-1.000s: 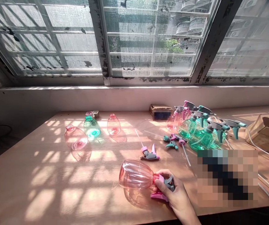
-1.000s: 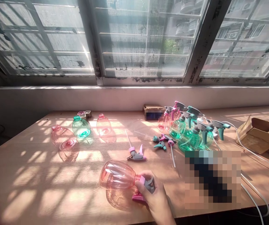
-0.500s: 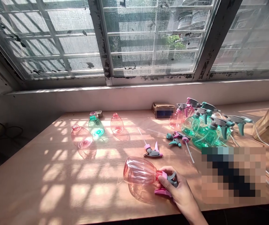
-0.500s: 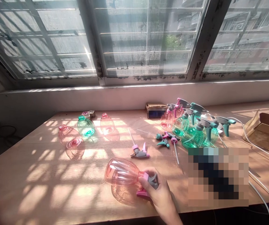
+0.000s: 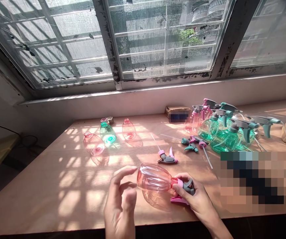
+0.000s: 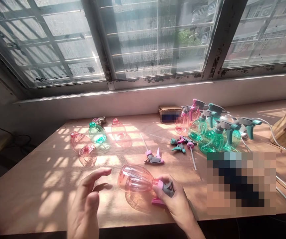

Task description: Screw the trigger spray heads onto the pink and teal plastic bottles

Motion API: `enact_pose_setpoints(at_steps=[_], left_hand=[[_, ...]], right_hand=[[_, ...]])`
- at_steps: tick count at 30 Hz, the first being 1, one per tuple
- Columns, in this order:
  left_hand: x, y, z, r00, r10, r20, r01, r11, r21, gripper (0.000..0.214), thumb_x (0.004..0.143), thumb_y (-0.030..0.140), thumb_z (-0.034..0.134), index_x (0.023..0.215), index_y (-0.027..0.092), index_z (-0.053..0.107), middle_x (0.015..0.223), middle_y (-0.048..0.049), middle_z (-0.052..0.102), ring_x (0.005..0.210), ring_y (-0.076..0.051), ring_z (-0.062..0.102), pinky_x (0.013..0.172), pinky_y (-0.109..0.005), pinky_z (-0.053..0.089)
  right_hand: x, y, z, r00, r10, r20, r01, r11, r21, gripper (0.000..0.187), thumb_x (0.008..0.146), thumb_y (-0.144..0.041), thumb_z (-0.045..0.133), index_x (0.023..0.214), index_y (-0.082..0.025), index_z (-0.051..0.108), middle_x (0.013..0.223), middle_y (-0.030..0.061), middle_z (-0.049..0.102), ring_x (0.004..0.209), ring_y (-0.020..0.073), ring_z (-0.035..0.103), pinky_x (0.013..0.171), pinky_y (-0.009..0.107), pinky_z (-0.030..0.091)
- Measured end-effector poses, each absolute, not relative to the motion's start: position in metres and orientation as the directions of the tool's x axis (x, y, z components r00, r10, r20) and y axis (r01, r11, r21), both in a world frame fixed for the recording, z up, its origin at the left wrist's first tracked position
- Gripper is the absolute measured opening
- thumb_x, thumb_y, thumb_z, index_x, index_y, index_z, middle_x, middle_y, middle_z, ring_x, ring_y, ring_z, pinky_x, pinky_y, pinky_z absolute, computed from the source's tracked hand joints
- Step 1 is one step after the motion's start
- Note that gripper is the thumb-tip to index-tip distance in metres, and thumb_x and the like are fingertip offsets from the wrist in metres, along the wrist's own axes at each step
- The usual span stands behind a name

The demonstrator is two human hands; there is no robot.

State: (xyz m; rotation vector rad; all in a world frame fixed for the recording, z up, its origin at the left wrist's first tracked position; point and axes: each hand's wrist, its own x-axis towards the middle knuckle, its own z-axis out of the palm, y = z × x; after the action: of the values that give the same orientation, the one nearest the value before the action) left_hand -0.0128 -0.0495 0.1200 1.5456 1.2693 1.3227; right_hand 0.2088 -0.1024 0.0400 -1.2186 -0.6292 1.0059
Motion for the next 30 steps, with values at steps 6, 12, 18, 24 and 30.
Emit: enact_pose_setpoints(at_steps=[6,12,18,24,30], left_hand=[[-0.002,-0.015,0.055,0.195,0.976,0.092,0.323,-0.153,0.934,0.078,0.09,0.068,0.077,0.154,0.026,0.062,0.163,-0.0187,0.057,0.159,-0.046,0.043,0.131,-0.068,0.034],[0.0,-0.012,0.048,0.278,0.953,0.121,0.161,-0.171,0.972,0.06,0.09,0.05,0.085,0.147,0.035,0.07,0.157,-0.0075,0.064,0.145,-0.034,0.063,0.122,-0.046,0.051],[-0.003,-0.014,0.04,0.336,0.94,0.051,0.032,-0.066,0.997,0.084,0.082,0.062,0.091,0.153,0.029,0.062,0.152,-0.0133,0.072,0.143,-0.041,0.064,0.122,-0.052,0.049],[0.017,-0.019,0.043,0.234,0.971,0.046,-0.021,-0.042,0.999,0.096,0.078,0.064,0.093,0.155,0.024,0.054,0.147,-0.0162,0.072,0.144,-0.043,0.062,0.125,-0.057,0.045],[0.022,-0.016,0.036,0.274,0.962,0.02,-0.095,0.006,0.996,0.097,0.075,0.037,0.101,0.16,0.032,0.054,0.165,-0.012,0.059,0.155,-0.04,0.054,0.131,-0.053,0.042]], right_hand=[[0.209,-0.102,0.043,0.458,0.881,-0.118,-0.285,0.019,-0.958,0.043,0.07,-0.057,0.103,0.091,-0.023,0.085,0.076,-0.0021,0.07,0.068,0.0182,0.065,0.059,0.032,0.071],[0.209,-0.102,0.044,0.483,0.861,-0.158,-0.329,0.011,-0.944,0.048,0.063,-0.055,0.107,0.092,-0.023,0.088,0.074,-0.0016,0.075,0.067,0.02,0.07,0.066,0.037,0.074],[0.207,-0.104,0.046,0.505,0.852,-0.141,-0.328,0.038,-0.944,0.046,0.067,-0.059,0.104,0.089,-0.022,0.088,0.069,-0.002,0.075,0.062,0.0173,0.07,0.057,0.027,0.07],[0.203,-0.106,0.047,0.472,0.869,-0.146,-0.326,0.018,-0.945,0.045,0.063,-0.055,0.107,0.09,-0.024,0.088,0.082,0.0024,0.083,0.073,0.024,0.078,0.067,0.037,0.075],[0.205,-0.105,0.042,0.495,0.854,-0.16,-0.312,0.003,-0.95,0.045,0.07,-0.06,0.102,0.093,-0.025,0.086,0.083,0.0003,0.079,0.074,0.0214,0.074,0.072,0.039,0.076]])
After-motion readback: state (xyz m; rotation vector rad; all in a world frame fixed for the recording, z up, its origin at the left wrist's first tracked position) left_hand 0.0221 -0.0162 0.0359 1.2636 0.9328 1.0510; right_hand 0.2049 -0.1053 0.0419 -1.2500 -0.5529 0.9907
